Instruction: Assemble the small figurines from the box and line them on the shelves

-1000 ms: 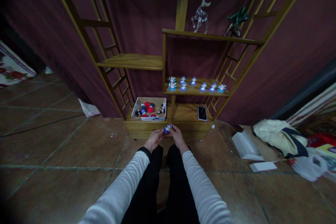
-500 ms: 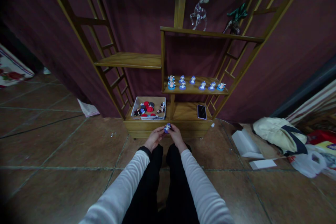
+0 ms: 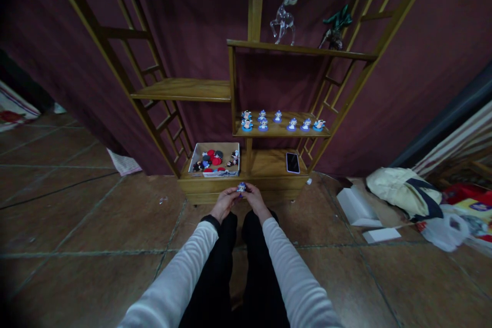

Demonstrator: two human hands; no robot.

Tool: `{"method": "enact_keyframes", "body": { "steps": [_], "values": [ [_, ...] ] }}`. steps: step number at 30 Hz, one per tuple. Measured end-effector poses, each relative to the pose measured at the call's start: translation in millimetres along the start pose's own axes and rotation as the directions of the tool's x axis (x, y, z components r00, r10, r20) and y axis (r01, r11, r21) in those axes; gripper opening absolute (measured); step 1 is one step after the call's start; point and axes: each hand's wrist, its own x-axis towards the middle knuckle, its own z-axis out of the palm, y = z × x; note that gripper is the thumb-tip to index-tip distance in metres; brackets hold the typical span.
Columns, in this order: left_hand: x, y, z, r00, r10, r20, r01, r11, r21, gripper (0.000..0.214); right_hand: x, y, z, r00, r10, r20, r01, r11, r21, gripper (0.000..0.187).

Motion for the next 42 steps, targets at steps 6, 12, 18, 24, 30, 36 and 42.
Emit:
{"method": "enact_keyframes", "body": {
  "steps": [6, 12, 18, 24, 30, 36, 42],
  "values": [
    [-1.3, -0.7, 1.2, 1.000, 0.011, -0.021, -0.011, 1.000, 0.002, 0.028, -0.1, 0.6, 0.3, 1.000, -0.001, 0.008, 0.001, 1.000, -0.005, 0.026],
    [-2.8, 0.7, 2.1, 1.000, 0.014, 0.027, -0.013, 0.999, -0.030, 0.032, -1.7, -2.6, -1.7, 1.000, 0.003, -0.007, -0.002, 0.999, 0.044, 0.029],
    [-2.8, -1.7, 0.8, 0.990, 0.128, 0.059, -0.132, 0.989, 0.065, 0.046, -2.1, -2.9, -4.2, 1.000, 0.025, -0.015, -0.024, 0.997, 0.079, 0.031],
    [-3.1, -6.0, 3.5, 0.978, 0.199, 0.070, -0.205, 0.973, 0.105, 0.046, -5.9, -8.6, -2.6, 0.997, 0.047, -0.054, -0.042, 0.995, 0.093, 0.036],
    [0.4, -8.4, 3.2, 0.968, 0.248, 0.036, -0.250, 0.958, 0.140, 0.044, -10.6, -14.0, 0.3, 0.997, 0.060, -0.046, -0.054, 0.992, 0.117, 0.037],
    [0.8, -8.9, 1.2, 0.969, 0.243, 0.035, -0.245, 0.954, 0.170, 0.055, -6.5, -7.6, -2.5, 0.997, 0.068, -0.038, -0.065, 0.995, 0.079, 0.040],
    [2.8, -9.2, -0.6, 0.964, 0.264, -0.026, -0.258, 0.956, 0.138, 0.055, -8.6, -10.1, -3.9, 0.998, 0.067, 0.020, -0.069, 0.991, 0.117, 0.035]
  ]
}}
